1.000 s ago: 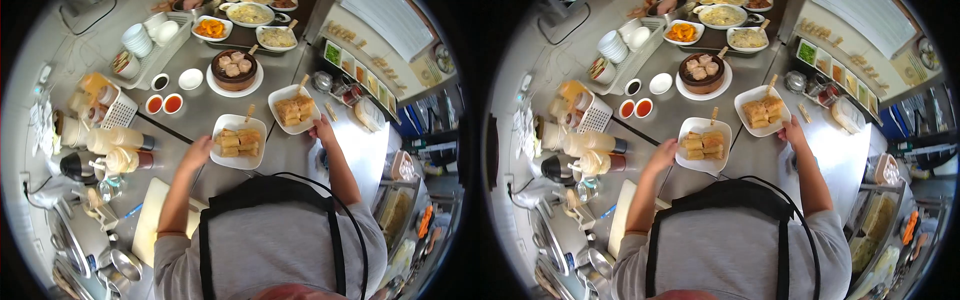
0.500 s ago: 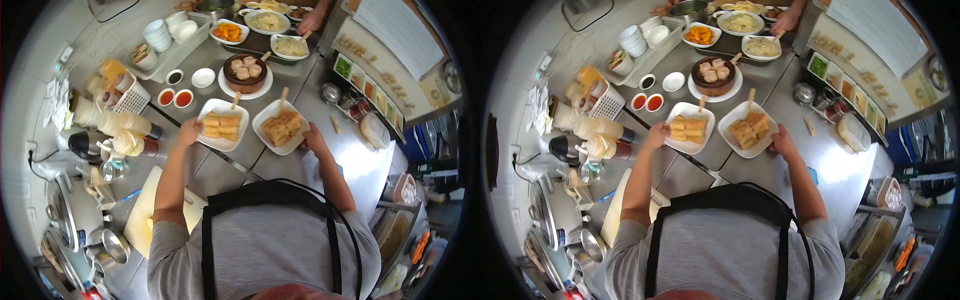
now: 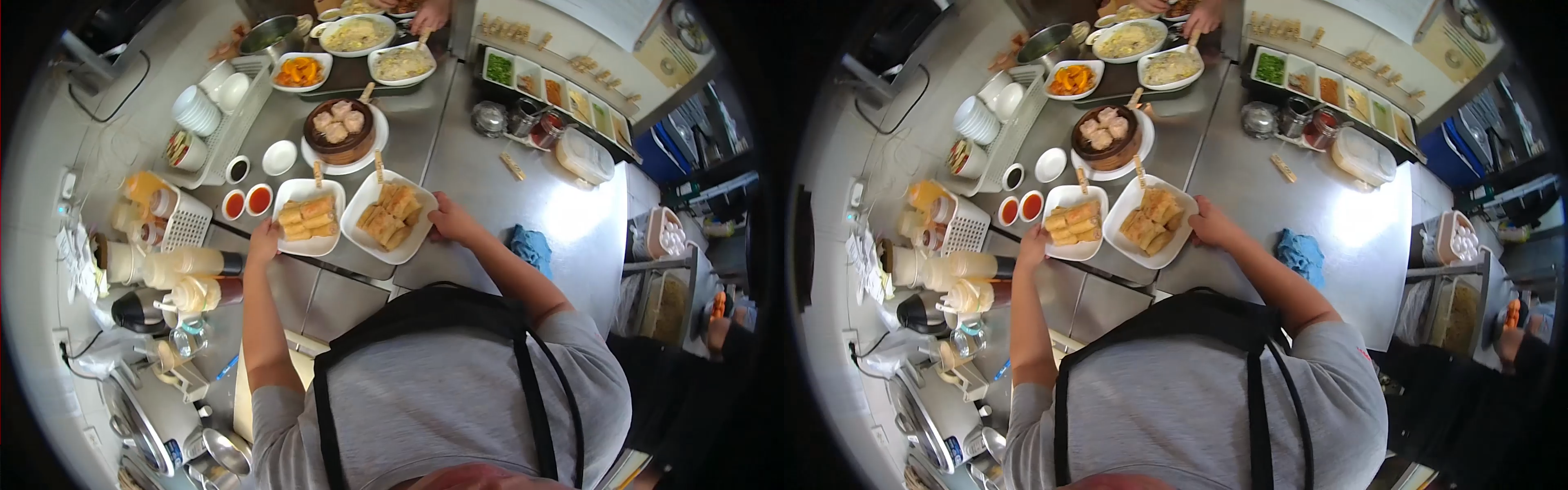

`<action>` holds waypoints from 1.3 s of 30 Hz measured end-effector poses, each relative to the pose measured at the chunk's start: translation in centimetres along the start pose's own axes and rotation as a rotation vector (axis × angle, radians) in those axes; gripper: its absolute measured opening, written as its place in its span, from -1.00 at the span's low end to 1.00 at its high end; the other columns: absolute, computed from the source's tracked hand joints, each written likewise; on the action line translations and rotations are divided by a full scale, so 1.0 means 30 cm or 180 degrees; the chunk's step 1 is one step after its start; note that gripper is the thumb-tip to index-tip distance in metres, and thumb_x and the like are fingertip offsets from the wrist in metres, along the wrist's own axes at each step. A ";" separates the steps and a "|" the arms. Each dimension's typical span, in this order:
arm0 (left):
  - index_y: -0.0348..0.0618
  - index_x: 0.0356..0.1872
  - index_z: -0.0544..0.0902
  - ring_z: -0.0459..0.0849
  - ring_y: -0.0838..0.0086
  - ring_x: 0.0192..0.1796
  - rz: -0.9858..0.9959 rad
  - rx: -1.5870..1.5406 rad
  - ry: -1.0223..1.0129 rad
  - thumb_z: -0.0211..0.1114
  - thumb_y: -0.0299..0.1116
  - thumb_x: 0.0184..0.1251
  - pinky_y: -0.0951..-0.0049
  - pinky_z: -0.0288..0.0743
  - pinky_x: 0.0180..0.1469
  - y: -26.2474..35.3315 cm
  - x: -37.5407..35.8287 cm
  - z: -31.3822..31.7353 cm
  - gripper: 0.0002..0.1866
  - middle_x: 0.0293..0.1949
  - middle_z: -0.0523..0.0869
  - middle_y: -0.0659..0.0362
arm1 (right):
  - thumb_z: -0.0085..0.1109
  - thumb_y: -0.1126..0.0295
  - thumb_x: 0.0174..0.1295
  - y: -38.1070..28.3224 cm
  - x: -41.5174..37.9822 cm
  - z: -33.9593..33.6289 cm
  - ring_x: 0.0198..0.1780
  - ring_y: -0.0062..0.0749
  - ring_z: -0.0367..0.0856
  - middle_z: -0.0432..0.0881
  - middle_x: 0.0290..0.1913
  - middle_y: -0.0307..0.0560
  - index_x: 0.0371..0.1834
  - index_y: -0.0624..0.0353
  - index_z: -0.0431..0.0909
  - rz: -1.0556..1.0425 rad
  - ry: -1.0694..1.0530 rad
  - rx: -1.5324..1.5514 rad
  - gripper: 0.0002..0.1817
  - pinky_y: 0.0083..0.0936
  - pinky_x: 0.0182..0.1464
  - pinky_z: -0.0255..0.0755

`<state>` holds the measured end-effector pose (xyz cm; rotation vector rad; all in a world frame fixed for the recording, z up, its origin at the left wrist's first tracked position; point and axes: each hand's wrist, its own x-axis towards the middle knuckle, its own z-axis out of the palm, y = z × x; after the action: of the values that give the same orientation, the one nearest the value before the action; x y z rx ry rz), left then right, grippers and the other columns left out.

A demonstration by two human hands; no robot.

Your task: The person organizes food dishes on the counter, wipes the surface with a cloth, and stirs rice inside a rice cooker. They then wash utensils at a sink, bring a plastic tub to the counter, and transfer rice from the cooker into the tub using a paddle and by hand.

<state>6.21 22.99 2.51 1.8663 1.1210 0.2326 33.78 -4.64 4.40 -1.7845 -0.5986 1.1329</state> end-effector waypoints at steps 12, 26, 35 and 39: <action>-0.18 0.01 0.35 0.47 0.63 -0.41 -0.0029 -0.0601 0.1352 -0.10 -0.13 0.26 0.62 0.35 -0.49 -0.127 -0.002 0.037 -0.59 -0.36 0.51 0.14 | 0.03 0.20 0.03 0.010 0.010 -0.168 -0.31 -0.24 0.55 0.54 -0.40 0.05 -0.05 0.21 0.30 -0.0427 0.0682 -0.1556 -0.55 -0.38 -0.27 0.40; -0.09 0.05 0.29 0.34 0.70 -0.57 0.0134 -0.1432 0.1806 0.00 -0.32 0.20 0.73 0.23 -0.58 0.081 -0.373 0.127 -0.63 -0.42 0.44 0.25 | -0.03 0.23 0.02 0.135 0.066 -0.597 -0.28 -0.05 0.49 0.52 -0.39 0.09 -0.40 0.16 0.47 -0.0299 0.2054 -0.2593 -0.77 -0.24 -0.23 0.36; -0.11 0.05 0.28 0.27 0.71 -0.60 0.0215 -0.1288 0.2081 0.00 -0.37 0.18 0.75 0.16 -0.63 0.041 -0.531 0.211 -0.63 -0.40 0.42 0.25 | 0.01 0.46 -0.01 -0.109 0.034 -0.746 -0.43 -0.30 0.49 0.52 -0.50 -0.01 -0.37 0.26 0.43 -0.1998 0.2163 -0.1013 -0.86 -0.47 -0.37 0.36; -0.14 0.03 0.29 0.27 0.69 -0.64 0.0188 -0.1303 0.2182 -0.04 -0.39 0.20 0.74 0.15 -0.64 0.093 -0.578 0.240 -0.65 -0.44 0.42 0.22 | 0.09 0.41 -0.02 -0.180 0.062 -0.872 -0.50 -0.58 0.42 0.50 -0.53 -0.18 -0.34 0.31 0.46 -0.1831 0.2329 0.0016 -0.79 -0.63 -0.41 0.33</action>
<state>2.08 4.68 5.39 1.4748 1.3329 1.1129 58.17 -12.07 12.64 -1.7007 -0.5877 0.0680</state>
